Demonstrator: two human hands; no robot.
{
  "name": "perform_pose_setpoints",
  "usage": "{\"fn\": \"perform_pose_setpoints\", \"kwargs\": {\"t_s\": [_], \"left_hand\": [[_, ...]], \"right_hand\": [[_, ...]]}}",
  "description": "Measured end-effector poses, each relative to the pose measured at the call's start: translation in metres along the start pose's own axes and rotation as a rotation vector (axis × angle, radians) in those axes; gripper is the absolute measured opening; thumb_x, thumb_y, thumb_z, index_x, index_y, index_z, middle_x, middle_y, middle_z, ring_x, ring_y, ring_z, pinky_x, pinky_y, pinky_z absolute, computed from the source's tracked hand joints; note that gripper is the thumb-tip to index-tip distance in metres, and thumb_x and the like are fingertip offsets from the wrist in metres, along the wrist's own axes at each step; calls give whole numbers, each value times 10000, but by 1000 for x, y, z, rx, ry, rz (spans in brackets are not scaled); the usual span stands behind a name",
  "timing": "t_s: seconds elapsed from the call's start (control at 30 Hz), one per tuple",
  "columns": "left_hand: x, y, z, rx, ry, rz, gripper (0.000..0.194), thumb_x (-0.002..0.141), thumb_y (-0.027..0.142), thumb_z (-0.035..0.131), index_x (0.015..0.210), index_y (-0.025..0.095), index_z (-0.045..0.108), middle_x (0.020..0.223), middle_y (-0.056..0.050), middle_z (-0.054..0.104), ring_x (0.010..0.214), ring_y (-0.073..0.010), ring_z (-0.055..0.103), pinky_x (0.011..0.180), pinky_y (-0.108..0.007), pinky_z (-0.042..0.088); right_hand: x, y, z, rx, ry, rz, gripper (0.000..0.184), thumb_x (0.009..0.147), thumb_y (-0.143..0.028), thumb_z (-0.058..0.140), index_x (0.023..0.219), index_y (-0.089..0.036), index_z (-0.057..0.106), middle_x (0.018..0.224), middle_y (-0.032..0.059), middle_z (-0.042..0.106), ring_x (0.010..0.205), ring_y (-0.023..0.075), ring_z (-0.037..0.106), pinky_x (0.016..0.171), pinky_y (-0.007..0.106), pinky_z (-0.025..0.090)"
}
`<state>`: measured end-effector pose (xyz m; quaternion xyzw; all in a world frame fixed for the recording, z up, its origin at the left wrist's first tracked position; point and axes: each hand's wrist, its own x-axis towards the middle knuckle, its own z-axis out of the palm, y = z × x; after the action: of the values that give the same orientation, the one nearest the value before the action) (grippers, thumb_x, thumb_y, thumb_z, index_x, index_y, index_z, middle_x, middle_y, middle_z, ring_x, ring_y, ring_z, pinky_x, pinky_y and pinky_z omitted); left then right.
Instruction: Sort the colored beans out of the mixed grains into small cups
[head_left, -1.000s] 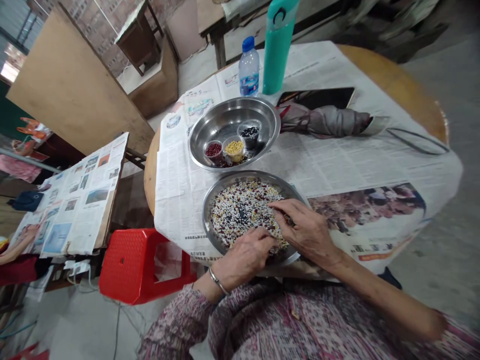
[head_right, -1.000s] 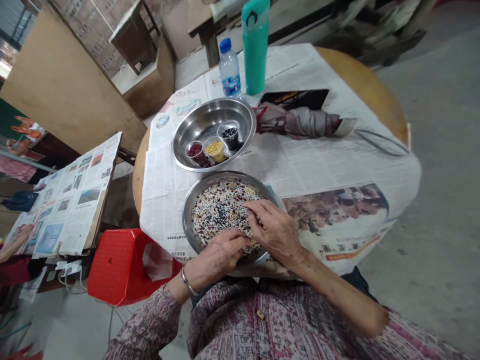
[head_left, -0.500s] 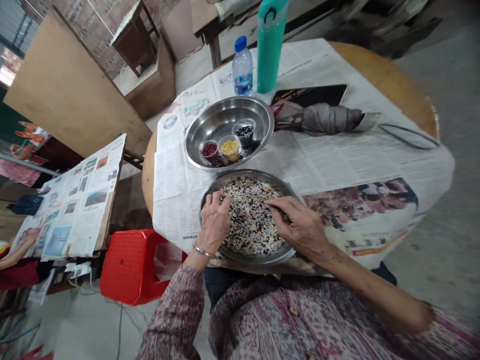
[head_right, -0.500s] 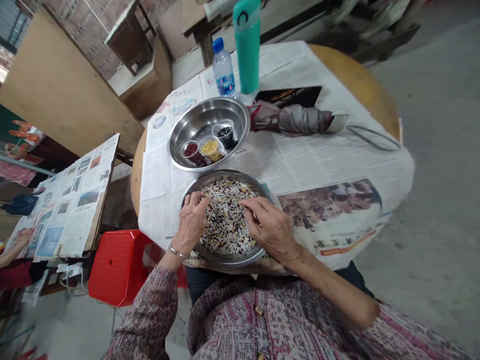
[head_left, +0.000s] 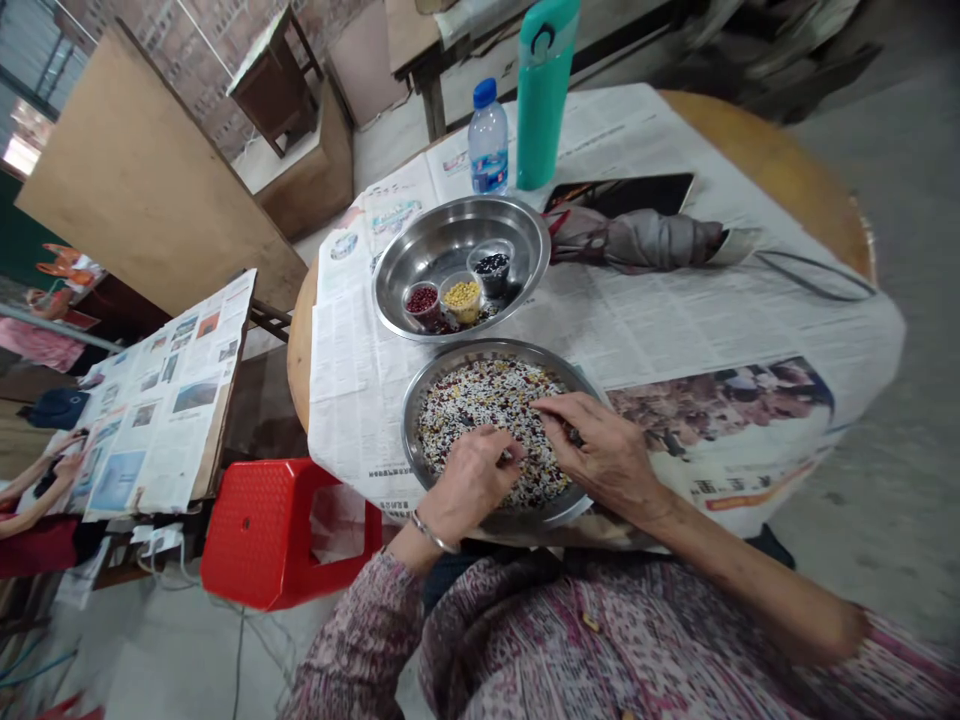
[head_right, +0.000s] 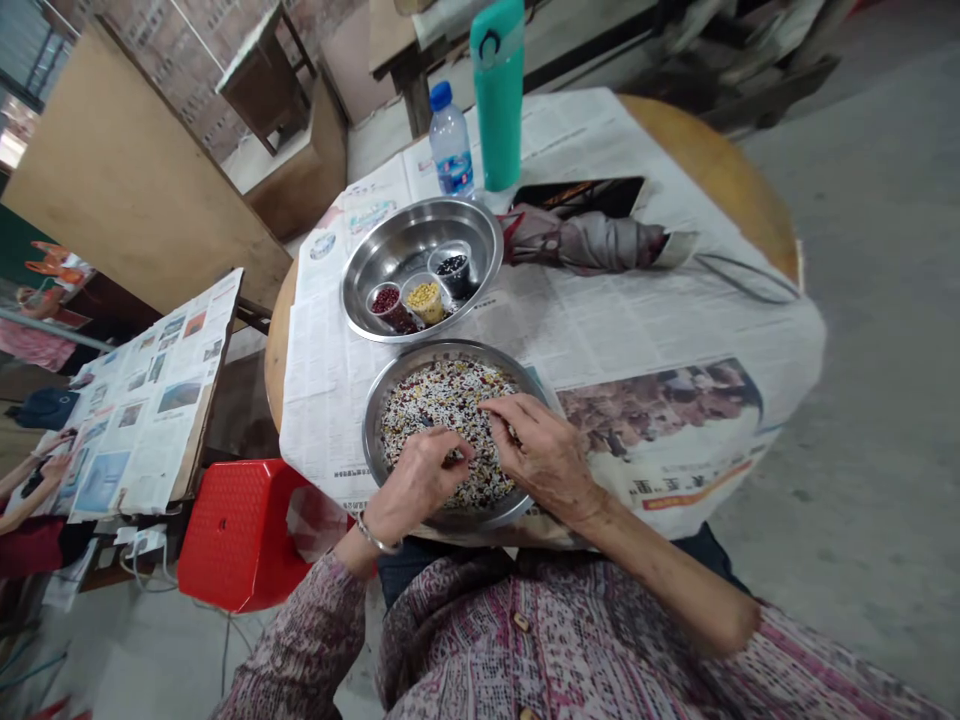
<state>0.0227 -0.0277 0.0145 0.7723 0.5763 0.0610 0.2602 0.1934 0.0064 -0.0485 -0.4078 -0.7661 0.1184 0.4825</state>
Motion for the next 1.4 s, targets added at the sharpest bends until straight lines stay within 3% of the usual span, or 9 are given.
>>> {"fn": "perform_pose_setpoints", "kwargs": {"t_s": [0.2, 0.3, 0.63, 0.77, 0.9, 0.97, 1.07, 1.2, 1.4], "left_hand": [[-32, 9, 6, 215, -221, 287, 225, 1006, 155, 450, 1137, 177, 631, 1104, -53, 646, 1050, -179, 588, 973, -303, 503], [-23, 3, 10, 267, -162, 357, 299, 1014, 154, 420, 1257, 191, 590, 1244, -60, 616, 1099, -191, 553, 978, -309, 508], [7, -32, -13, 355, 324, -136, 308, 969, 193, 531, 1275, 197, 568, 1393, -117, 523, 1247, -269, 499, 1063, -444, 482], [-8, -27, -6, 277, 247, -197, 653, 842, 448, 747, 1394, 230, 476, 1474, -146, 441, 1307, -331, 460, 1052, -504, 483], [-15, -15, 6, 197, 151, -149, 221, 983, 211, 531, 1186, 253, 606, 1186, -56, 582, 1102, -193, 563, 956, -340, 517], [-23, -8, 8, 208, 133, -124, 235, 1006, 148, 427, 1093, 240, 625, 1069, -38, 595, 1013, -166, 572, 925, -306, 515], [-43, 2, 3, 263, 126, -118, 162, 966, 274, 582, 1122, 240, 606, 1122, -45, 590, 1069, -214, 544, 949, -357, 515], [-63, 4, -6, 307, 102, -222, 586, 822, 440, 771, 1292, 218, 501, 1278, -101, 526, 1166, -285, 520, 956, -436, 527], [-43, 1, 6, 110, 46, -204, 304, 903, 177, 631, 1194, 212, 553, 1145, -57, 571, 1035, -196, 599, 956, -345, 523]], "right_hand": [[0, -1, 0, -12, 8, -13, 211, 921, -75, 544, 1072, -189, 637, 941, 64, 711, 852, 199, 700, 796, 322, 557], [0, 0, 0, -17, 11, -16, 205, 918, -72, 547, 1065, -182, 638, 934, 67, 709, 842, 199, 697, 784, 318, 554], [0, 0, 0, 15, 11, 4, 211, 922, -98, 539, 1068, -206, 646, 927, 52, 715, 841, 194, 705, 795, 318, 553], [-1, 0, 1, 36, -4, 47, 210, 925, -135, 521, 1047, -235, 658, 937, 52, 726, 861, 211, 710, 798, 346, 565], [-2, 1, 1, 48, -21, 62, 214, 919, -144, 513, 1036, -237, 665, 933, 57, 730, 854, 218, 710, 791, 362, 570], [-2, 2, 2, 41, -13, 42, 208, 919, -139, 509, 1030, -228, 661, 923, 57, 725, 846, 211, 707, 783, 352, 567], [-2, 3, 3, 26, 7, 11, 208, 917, -125, 504, 1025, -215, 657, 928, 59, 723, 851, 205, 703, 777, 340, 561], [-3, 4, 5, 33, 28, -5, 209, 911, -123, 509, 1025, -202, 666, 936, 65, 726, 849, 209, 703, 779, 343, 559], [-1, 4, 5, 31, 6, 13, 207, 903, -138, 514, 1004, -213, 677, 935, 62, 733, 848, 210, 705, 779, 347, 562]]}}
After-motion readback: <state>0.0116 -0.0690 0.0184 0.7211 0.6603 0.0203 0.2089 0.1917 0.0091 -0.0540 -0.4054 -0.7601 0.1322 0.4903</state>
